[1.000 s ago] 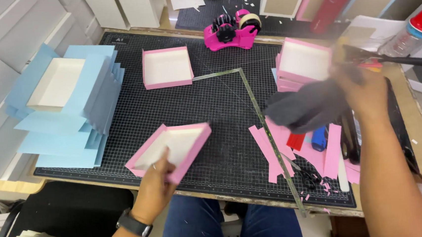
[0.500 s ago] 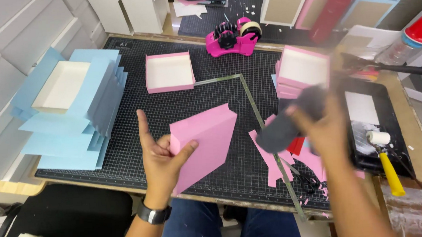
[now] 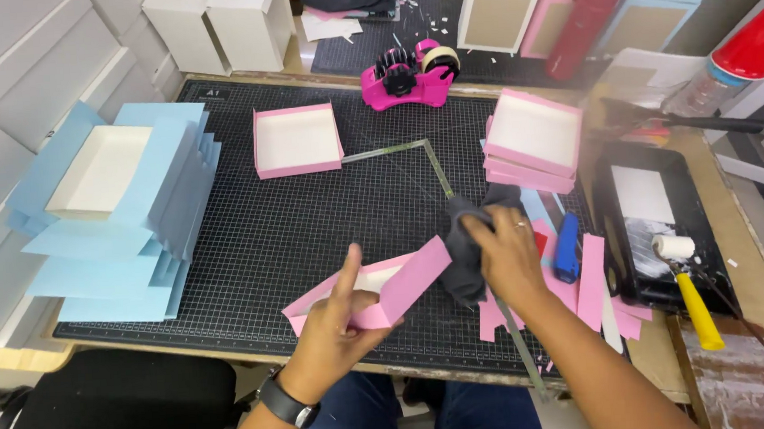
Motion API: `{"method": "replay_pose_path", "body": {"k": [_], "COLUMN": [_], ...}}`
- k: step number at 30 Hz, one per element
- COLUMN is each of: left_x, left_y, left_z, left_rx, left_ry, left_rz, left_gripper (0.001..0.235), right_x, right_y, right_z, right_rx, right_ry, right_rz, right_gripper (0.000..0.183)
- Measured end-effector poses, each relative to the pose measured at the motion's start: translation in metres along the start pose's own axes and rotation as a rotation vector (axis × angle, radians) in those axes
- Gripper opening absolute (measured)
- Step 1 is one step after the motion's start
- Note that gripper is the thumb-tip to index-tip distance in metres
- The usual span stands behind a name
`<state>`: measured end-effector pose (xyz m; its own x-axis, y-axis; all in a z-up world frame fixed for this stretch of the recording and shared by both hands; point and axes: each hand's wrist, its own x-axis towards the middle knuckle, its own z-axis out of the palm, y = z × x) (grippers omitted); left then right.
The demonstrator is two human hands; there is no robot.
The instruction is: The person assembles small paper boxes by folding pink paper around white inserts, trimming excess with scissors, and applying adhesive with a roller. They smooth the edges with a red tool and stack the finished boxes.
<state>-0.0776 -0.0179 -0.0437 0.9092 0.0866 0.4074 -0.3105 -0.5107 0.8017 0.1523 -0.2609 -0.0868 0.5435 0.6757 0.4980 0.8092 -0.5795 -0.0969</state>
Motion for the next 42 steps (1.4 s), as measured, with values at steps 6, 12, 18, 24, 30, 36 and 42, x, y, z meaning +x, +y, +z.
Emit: {"method": "replay_pose_path", "body": {"k": [6, 12, 18, 24, 30, 36, 42], "left_x": [-0.013, -0.039, -0.043, 0.011, 0.044, 0.037, 0.03], "left_y": [-0.054, -0.097, -0.118, -0.027, -0.022, -0.075, -0.1], "left_z": [0.009, 0.025, 0.011, 0.011, 0.051, 0.053, 0.053], "left_rx": [0.435, 0.476, 0.471, 0.21, 0.291, 0.097, -0.065], "left_ry": [0.004, -0.059, -0.334, -0.4, -0.347, -0.248, -0.225], "left_rz": [0.457, 0.617, 0.306, -0.362, -0.649, -0.687, -0.711], "left_gripper": [0.086, 0.067, 0.098, 0.133, 0.13, 0.117, 0.108], "right_x": [0.054, 0.059, -0.024, -0.064, -0.064, -0.075, -0.082], "right_y": [0.053, 0.078, 0.071, 0.07, 0.11, 0.125, 0.039], "right_z": [-0.012, -0.013, -0.015, 0.049, 0.088, 0.086, 0.045], "right_rx": [-0.085, 0.26, 0.011, -0.037, -0.04, -0.01, -0.058], "right_ry": [0.192, 0.036, -0.164, -0.2, -0.324, -0.295, 0.128], "right_rz": [0.338, 0.311, 0.959, 1.068, 1.22, 1.181, 0.982], "right_gripper": [0.065, 0.06, 0.02, 0.069, 0.075, 0.079, 0.028]}}
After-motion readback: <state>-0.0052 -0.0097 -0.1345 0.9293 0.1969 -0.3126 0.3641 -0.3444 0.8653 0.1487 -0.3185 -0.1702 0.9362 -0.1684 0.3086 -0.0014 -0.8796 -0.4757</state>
